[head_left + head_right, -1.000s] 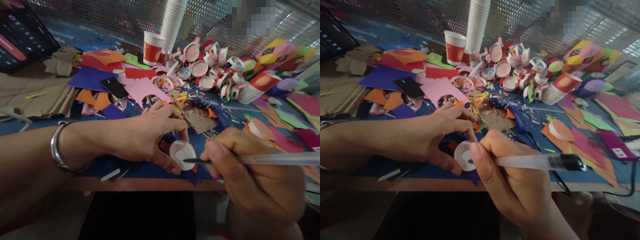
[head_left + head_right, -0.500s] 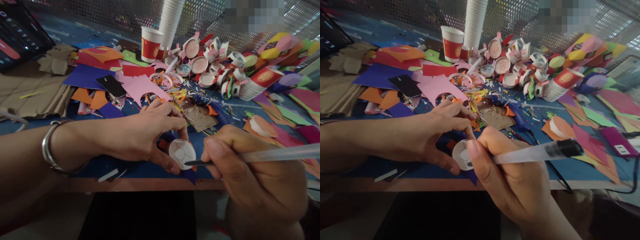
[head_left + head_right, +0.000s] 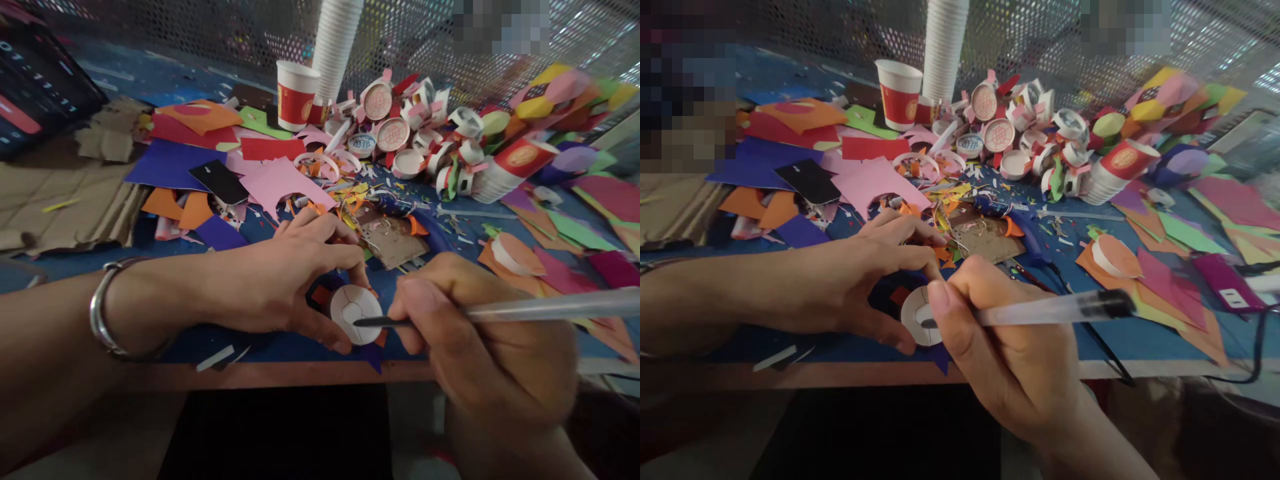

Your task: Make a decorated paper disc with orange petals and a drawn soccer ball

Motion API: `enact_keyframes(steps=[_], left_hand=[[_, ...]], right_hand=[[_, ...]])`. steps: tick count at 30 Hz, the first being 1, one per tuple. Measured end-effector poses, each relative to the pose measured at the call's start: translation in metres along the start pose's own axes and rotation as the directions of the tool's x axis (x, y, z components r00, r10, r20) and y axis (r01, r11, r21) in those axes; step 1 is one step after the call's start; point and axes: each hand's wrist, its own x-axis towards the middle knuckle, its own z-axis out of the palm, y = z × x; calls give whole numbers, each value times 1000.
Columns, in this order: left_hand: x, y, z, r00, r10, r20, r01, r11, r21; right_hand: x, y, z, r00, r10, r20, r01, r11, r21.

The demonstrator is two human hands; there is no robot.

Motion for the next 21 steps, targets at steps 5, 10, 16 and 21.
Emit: enact_keyframes(steps=[5,10,16,21], left_hand=[[-1,0,0,1000,21,2,-21,1000,6],[-1,1,-1,1000,10,4,-10,1000,5],[-1,0,-1,1000,24,-1,-24,1000,-4],[-2,0,0,1000,6,1,-6,1000,28]], right_hand=[[4,5,-2,997,-40,72,41,999,-12],[6,6,0,994,-45,99,48,998,-29],[4,8,0,993,-27,117,30,999,-28],[-13,9,3,996,41,-84,-39,999,19]])
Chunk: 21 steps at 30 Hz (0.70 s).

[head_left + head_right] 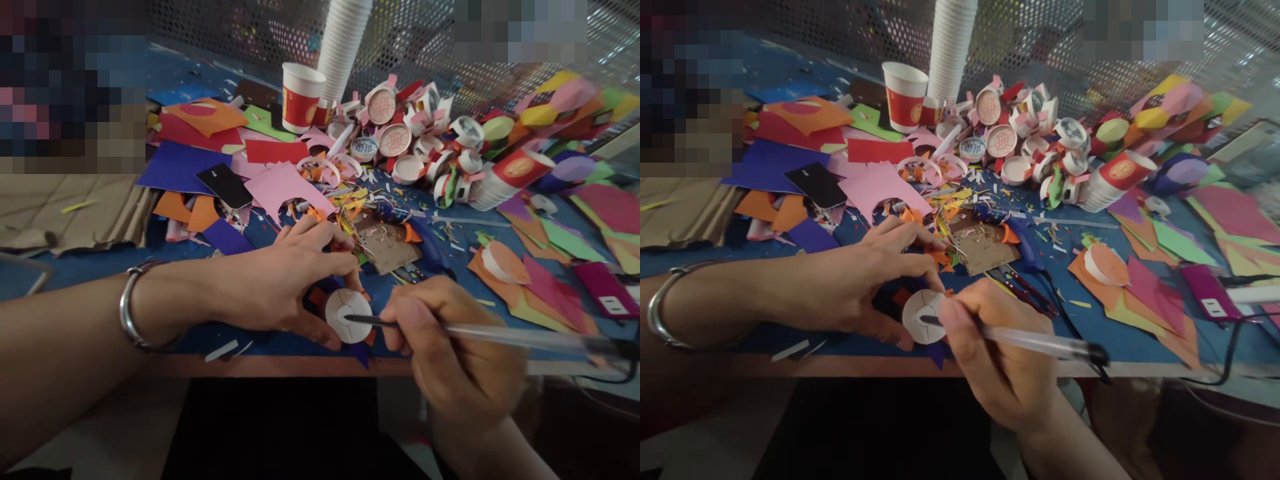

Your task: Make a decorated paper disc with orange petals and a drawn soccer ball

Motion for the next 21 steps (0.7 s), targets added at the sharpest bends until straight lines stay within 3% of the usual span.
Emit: enact_keyframes(steps=[3,6,14,21], left_hand=[[0,1,1,1000,-24,6,24,1000,13],[1,2,1,999,-36,2,36,999,12],[1,4,0,998,-56,18,56,998,11],[0,3,-1,999,-41,17,41,999,-3]], right_hand=[[-12,2,3,986,54,-156,-43,996,74],[-21,5,5,976,89,-196,-66,991,120],[-25,8,-2,996,92,3,-92,992,87],[-23,8,-4,994,72,81,-74,997,27]])
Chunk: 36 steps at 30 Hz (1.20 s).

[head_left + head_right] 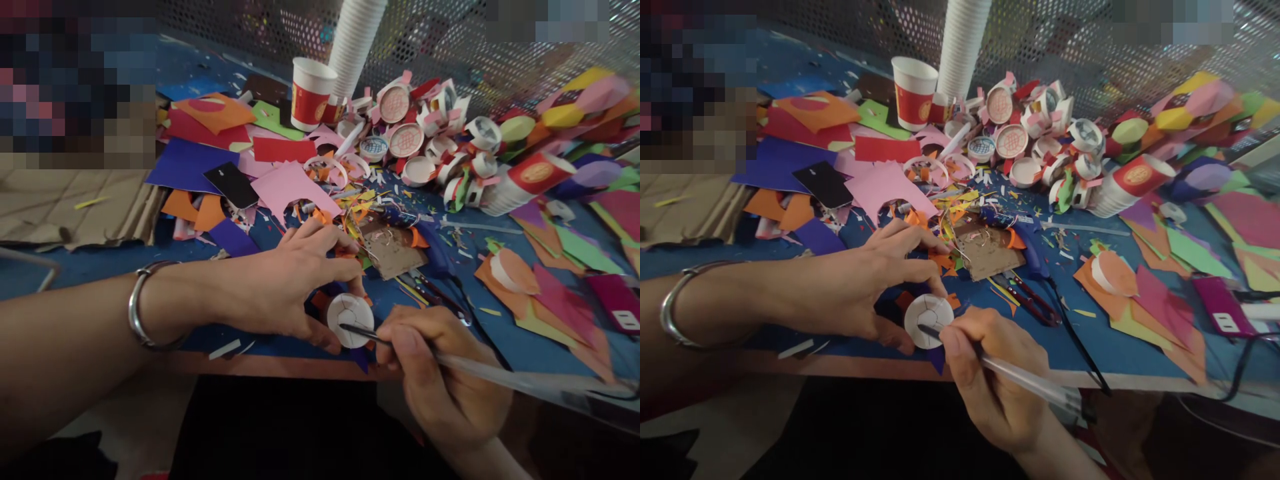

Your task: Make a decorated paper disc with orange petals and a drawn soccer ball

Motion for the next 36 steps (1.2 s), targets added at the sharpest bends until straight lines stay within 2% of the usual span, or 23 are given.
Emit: enact_keyframes(steps=[12,17,20,22,30,36], left_hand=[[-1,-4,2,1000,30,-6,-30,1000,-4],[-1,-3,2,1000,27,-15,-27,1000,-12],[0,-4,3,1000,20,-12,-20,1000,-19],[0,-5,4,999,26,-19,-27,999,-24],[-1,-4,2,1000,19,3,-19,999,-30],[-1,-2,1,1000,7,0,-7,1000,-28]], right_hand=[[4,-5,7,999,-6,51,4,999,46],[4,-7,10,997,45,-57,-40,995,86],[6,-8,12,988,51,-147,-46,998,42],[8,-8,13,986,38,-163,-39,999,-2],[7,-8,11,994,-21,-108,8,992,-124],[11,-5,12,997,-65,-31,62,995,-75]])
